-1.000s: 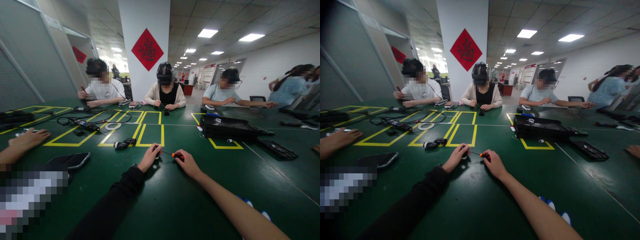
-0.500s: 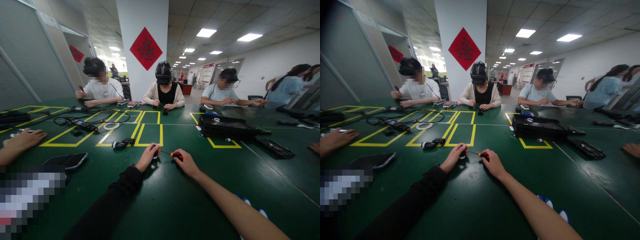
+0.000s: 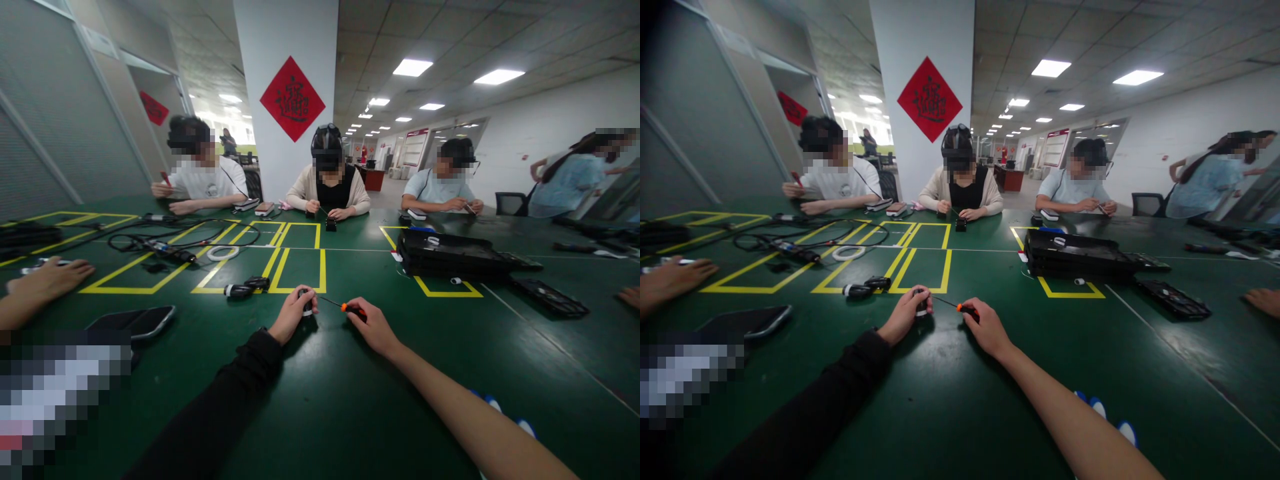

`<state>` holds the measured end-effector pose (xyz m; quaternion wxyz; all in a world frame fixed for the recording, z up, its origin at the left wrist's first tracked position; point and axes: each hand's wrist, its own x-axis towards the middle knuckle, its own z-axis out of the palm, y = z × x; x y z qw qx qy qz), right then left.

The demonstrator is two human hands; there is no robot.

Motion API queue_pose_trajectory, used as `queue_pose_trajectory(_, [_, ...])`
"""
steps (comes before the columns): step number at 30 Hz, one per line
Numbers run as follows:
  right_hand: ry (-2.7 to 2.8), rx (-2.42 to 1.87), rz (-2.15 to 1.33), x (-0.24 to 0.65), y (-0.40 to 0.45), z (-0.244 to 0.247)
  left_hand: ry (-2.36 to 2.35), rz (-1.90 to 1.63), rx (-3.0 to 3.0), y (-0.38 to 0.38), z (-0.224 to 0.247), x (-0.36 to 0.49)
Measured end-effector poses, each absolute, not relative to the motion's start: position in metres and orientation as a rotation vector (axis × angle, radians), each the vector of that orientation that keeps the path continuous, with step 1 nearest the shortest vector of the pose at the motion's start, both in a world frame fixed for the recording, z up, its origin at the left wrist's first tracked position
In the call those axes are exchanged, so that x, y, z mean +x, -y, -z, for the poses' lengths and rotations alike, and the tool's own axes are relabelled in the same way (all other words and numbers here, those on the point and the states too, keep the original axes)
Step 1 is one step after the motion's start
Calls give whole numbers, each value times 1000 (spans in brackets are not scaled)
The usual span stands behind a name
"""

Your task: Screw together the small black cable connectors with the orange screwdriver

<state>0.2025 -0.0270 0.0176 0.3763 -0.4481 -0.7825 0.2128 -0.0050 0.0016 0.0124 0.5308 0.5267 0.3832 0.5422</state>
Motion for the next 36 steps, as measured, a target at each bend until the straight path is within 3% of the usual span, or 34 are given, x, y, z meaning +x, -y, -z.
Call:
queue_pose_trajectory(13, [2049,-1047,-559,201,31,-21,-834,-1317,1203,0,-9,-5])
queue_pose_trajectory(36, [2052,-1126,-489,205,20,-10,-1194,-1212,1830,3,-15,-3])
